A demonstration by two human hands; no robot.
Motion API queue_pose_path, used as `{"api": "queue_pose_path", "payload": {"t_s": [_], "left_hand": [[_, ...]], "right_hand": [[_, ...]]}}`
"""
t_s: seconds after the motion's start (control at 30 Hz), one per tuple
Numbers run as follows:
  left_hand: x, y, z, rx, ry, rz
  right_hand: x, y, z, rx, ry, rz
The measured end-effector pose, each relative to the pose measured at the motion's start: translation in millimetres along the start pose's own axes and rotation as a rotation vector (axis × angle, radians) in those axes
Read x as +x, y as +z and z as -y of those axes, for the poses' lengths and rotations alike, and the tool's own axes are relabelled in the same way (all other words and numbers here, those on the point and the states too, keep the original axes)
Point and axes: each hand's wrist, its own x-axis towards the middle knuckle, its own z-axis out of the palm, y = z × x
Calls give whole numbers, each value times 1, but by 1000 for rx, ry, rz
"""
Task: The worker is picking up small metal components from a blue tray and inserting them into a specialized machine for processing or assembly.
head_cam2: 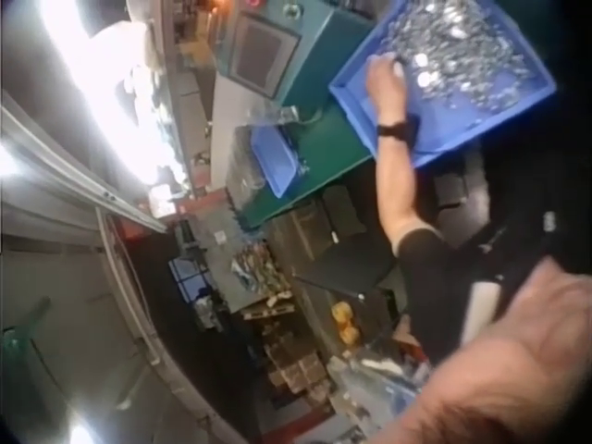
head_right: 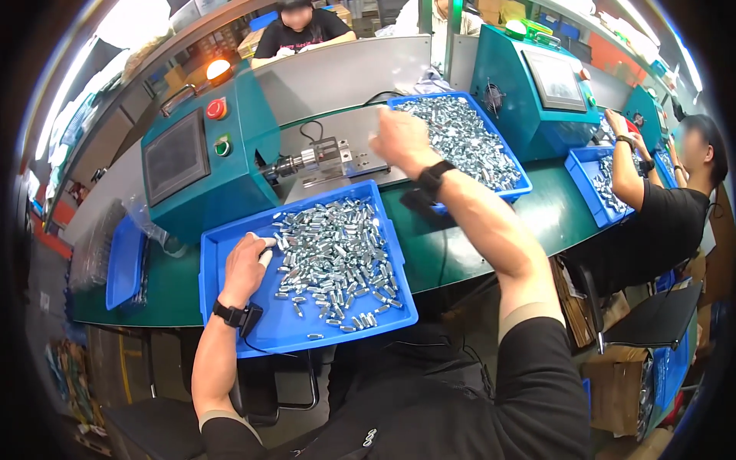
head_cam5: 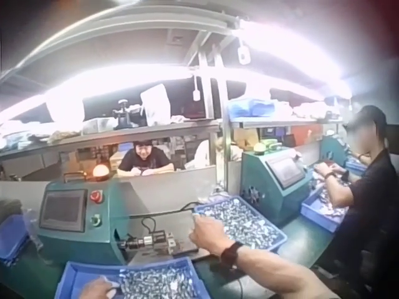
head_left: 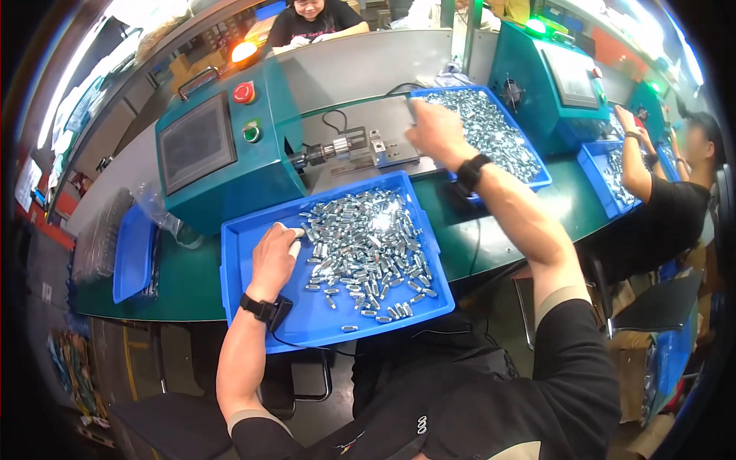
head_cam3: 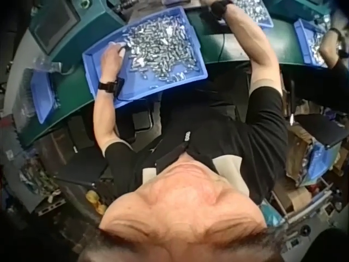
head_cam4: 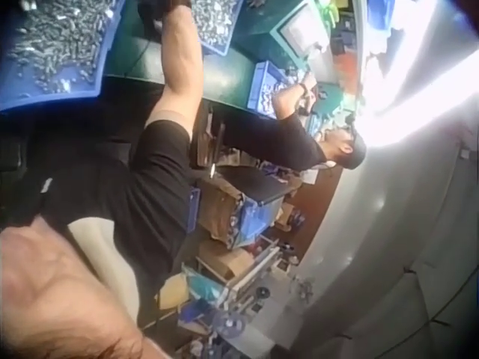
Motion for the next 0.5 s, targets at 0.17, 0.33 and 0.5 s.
{"api": "queue_pose_path", "payload": {"t_s": [0.17, 0.33, 0.5], "left_hand": [[14, -7, -9, -73, -160, 119], [12, -14, 3, -201, -291, 145], [28, -31, -25, -276, -278, 135]], "right_hand": [[-12, -43, -117, -190, 282, 49], [-34, -57, -140, -70, 125, -151], [-99, -34, -58, 542, -185, -204]]}}
